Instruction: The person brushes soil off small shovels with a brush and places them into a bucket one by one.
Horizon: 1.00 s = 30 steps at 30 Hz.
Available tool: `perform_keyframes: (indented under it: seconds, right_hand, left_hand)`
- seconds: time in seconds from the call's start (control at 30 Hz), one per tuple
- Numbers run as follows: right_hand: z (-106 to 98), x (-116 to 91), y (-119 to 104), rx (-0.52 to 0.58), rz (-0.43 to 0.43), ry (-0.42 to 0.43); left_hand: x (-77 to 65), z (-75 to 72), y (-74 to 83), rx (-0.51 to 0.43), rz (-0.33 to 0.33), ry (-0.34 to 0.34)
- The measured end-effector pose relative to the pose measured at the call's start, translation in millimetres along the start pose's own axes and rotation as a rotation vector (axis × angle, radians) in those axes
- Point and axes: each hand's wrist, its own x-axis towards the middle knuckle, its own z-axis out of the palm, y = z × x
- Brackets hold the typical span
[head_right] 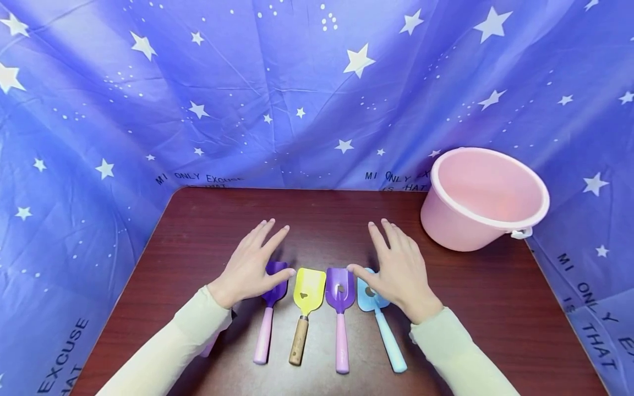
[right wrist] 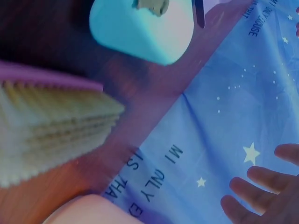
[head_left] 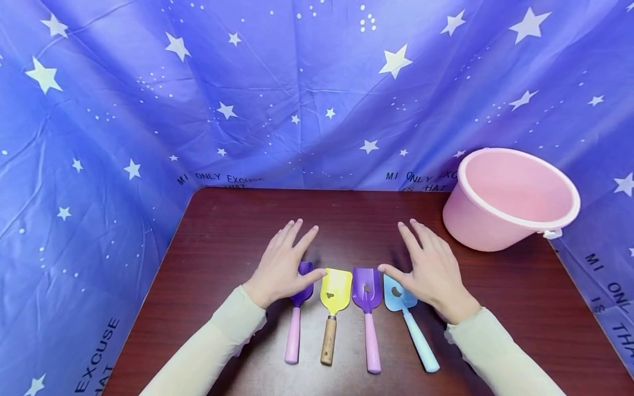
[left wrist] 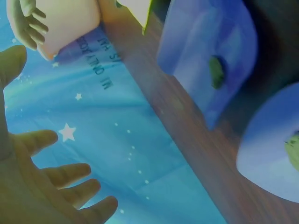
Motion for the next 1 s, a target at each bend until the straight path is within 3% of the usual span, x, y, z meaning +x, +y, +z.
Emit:
perform_keyframes:
  seconds: [0.27,0.53,1.0]
  right_hand:
    - [-11.1,-5.4,9.0,0.035,0.046,0.05]
    - [-32.1,-11.4,23.1,0.063,0.125,0.07]
    - [-67.9,-11.2,57.8,0.0,0.138,0.172]
  left_hand:
    - [14.0,-2.0,20.0,-0.034,0.051,0.044]
    - [41.5,3.5,45.5,-0.072,0.12,0.062]
    - [88.4,18.2,77.8,-0.123,0.137,0.047]
